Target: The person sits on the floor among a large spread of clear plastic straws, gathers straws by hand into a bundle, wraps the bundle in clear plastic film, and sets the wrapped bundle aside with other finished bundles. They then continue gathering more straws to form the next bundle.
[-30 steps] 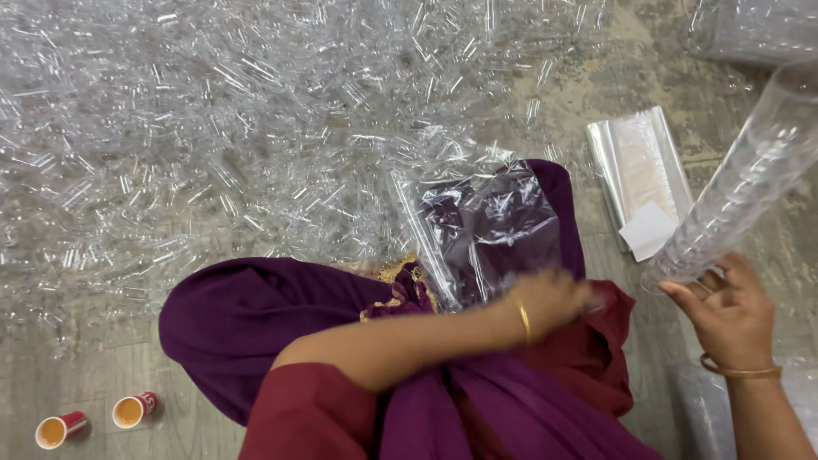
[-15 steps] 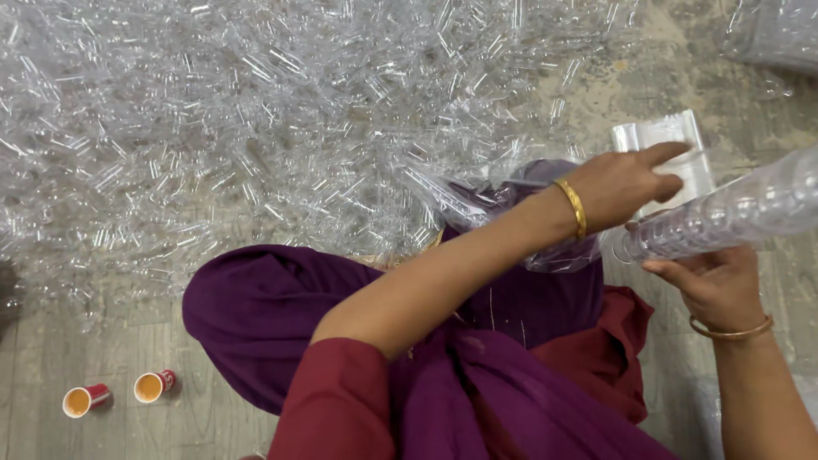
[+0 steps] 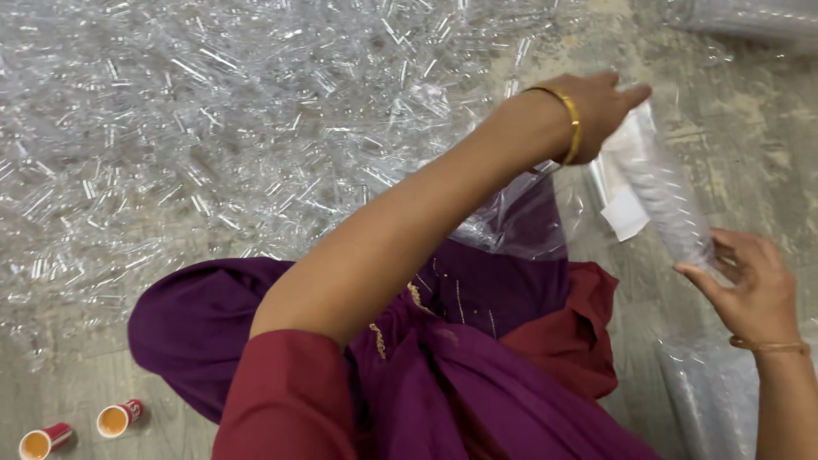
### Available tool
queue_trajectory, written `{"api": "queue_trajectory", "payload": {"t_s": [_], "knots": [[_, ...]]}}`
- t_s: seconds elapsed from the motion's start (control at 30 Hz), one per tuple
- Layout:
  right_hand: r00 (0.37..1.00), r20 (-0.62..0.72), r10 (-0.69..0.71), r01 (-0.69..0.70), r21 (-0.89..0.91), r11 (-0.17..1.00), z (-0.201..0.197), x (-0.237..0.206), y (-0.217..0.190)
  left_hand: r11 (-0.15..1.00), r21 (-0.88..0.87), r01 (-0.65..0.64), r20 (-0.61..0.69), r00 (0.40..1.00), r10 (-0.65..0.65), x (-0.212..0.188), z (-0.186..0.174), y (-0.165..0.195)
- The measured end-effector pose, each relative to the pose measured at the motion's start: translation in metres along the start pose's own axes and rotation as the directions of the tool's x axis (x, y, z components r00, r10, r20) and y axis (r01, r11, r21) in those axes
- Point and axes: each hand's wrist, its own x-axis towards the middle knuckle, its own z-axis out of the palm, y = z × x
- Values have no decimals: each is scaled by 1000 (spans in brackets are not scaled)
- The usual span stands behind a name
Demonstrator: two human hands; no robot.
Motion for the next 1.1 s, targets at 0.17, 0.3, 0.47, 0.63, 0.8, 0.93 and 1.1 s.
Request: {"api": "queue_trajectory", "payload": {"t_s": [0.17,0.3,0.47,0.63,0.8,0.93,1.1], "knots": [[970,76,-230,239,-445,863,-8,21,-23,997,-28,-76,218,973,80,41,31,42],[901,192,-390,432,-305,849,21,47,-48,966,12,-259,111,960,256,83,70,89],[604,444,-662,633,239,737,86,99,-88,971,-19,-237,-101,967,234,96,96,136],[670,644,-369,387,121,914,115,125,-123,960,-280,-11,-120,992,-24,85,114,128],[561,763,-320,-113,454,884,105,124,-130,958,-287,1,-76,997,-23,92,125,118],[462,850,-254,-476,480,737,109,122,-121,910,-397,122,7,992,-130,71,107,118],[468,881,-68,-526,339,780,110,111,-94,853,-475,215,166,974,-153,64,69,106]]}}
